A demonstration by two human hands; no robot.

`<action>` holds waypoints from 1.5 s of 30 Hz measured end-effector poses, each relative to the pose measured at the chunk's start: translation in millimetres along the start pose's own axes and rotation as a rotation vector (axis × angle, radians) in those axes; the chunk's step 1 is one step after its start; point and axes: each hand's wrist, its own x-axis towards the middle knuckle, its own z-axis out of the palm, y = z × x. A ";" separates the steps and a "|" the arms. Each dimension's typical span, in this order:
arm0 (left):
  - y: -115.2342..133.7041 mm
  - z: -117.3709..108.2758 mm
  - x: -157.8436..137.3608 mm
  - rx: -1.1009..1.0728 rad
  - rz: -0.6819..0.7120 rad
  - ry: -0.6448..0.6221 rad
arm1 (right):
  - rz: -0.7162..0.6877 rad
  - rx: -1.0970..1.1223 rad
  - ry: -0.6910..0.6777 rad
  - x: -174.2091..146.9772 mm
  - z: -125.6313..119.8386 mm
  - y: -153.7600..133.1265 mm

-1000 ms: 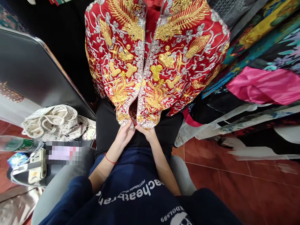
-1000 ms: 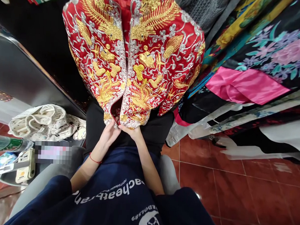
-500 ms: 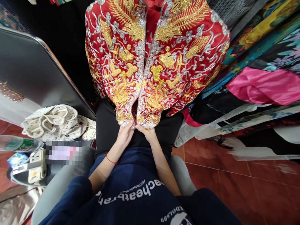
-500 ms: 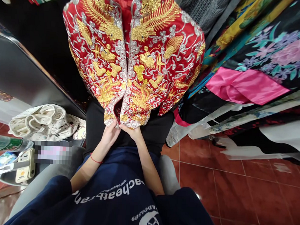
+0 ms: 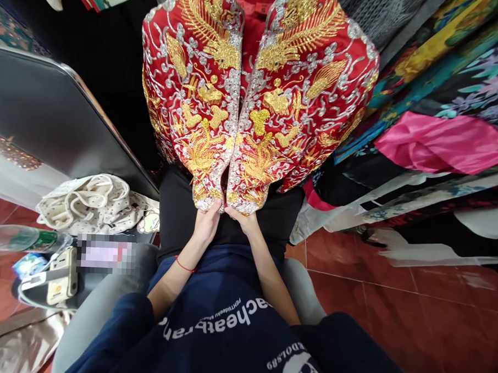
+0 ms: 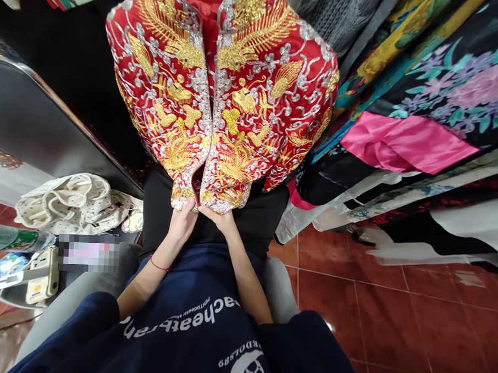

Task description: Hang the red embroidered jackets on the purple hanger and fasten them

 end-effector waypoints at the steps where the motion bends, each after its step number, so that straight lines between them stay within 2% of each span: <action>1: 0.0 0.1 0.0 0.001 0.001 0.003 | 0.001 0.007 0.005 0.0 0.0 0.4; 14: -2.8 -3.4 1.2 0.009 0.016 -0.021 | -0.009 0.090 0.042 -2.1 6.1 2.8; 29: -5.0 -1.9 -0.3 -0.004 -0.006 -0.018 | -0.006 0.083 0.077 0.3 4.8 5.7; 41: 0.2 3.6 -4.5 0.002 -0.045 -0.014 | 0.011 0.048 0.016 0.6 0.0 5.9; 45: -3.2 1.6 -4.3 0.004 -0.041 -0.019 | 0.006 0.059 0.038 0.5 1.6 5.5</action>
